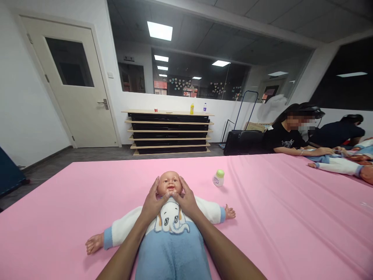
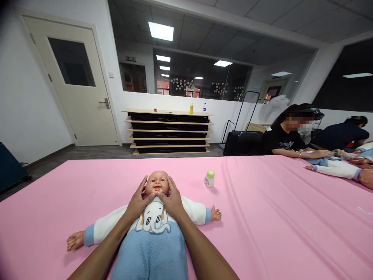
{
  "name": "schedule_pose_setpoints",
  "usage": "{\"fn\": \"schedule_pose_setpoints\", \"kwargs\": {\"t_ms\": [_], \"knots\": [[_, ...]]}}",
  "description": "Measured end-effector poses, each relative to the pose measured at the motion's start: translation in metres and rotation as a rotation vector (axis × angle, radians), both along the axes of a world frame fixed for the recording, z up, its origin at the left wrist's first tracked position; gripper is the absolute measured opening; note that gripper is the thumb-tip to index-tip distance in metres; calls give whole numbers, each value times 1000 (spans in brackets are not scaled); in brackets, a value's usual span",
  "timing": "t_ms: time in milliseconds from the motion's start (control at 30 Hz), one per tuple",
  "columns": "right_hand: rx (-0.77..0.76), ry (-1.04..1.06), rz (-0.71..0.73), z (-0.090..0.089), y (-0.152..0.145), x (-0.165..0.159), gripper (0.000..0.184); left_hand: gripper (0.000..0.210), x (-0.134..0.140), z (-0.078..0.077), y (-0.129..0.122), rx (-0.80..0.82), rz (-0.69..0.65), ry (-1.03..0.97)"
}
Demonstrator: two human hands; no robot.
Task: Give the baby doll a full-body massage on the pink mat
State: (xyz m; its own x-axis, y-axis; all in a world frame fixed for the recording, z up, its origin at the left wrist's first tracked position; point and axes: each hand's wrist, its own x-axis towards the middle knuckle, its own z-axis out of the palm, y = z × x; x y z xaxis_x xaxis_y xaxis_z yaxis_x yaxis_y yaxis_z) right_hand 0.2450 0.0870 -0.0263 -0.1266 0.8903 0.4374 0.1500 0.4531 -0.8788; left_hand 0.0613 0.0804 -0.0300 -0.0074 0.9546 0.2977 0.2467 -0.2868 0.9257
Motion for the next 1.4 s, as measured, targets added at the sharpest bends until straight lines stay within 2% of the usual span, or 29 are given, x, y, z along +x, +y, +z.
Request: {"fn": "schedule_pose_setpoints", "kwargs": {"t_ms": [133,300,467,667,767,833,967,1133,1300,1400], "knots": [[1,4,-17,-2,1,-1,59,64,-2,-3,3,28,15,-16],[8,-22,-13,-3,1,-1,81,87,-2,-6,4,28,10,13],[-9,31,-15,-1,0,-1,58,64,-4,-8,6,34,37,-16],[-16,-3,0,-5,2,-1,80,85,-4,-8,6,21,16,28],[-5,8,5,-5,3,0,65,69,-4,-7,5,37,32,2],[-8,16,1,-5,3,0,60,66,-3,-6,5,31,39,-11],[12,-12,-4,-3,2,0,77,83,-2,-4,3,25,6,7],[2,0,-15,-1,1,0,60,64,-2,-3,3,50,22,-49],[2,-7,4,-2,1,0,84,86,-1,-2,2,21,5,-22],[14,6,5,-2,1,0,69,75,-2,-3,3,36,14,-26]]}}
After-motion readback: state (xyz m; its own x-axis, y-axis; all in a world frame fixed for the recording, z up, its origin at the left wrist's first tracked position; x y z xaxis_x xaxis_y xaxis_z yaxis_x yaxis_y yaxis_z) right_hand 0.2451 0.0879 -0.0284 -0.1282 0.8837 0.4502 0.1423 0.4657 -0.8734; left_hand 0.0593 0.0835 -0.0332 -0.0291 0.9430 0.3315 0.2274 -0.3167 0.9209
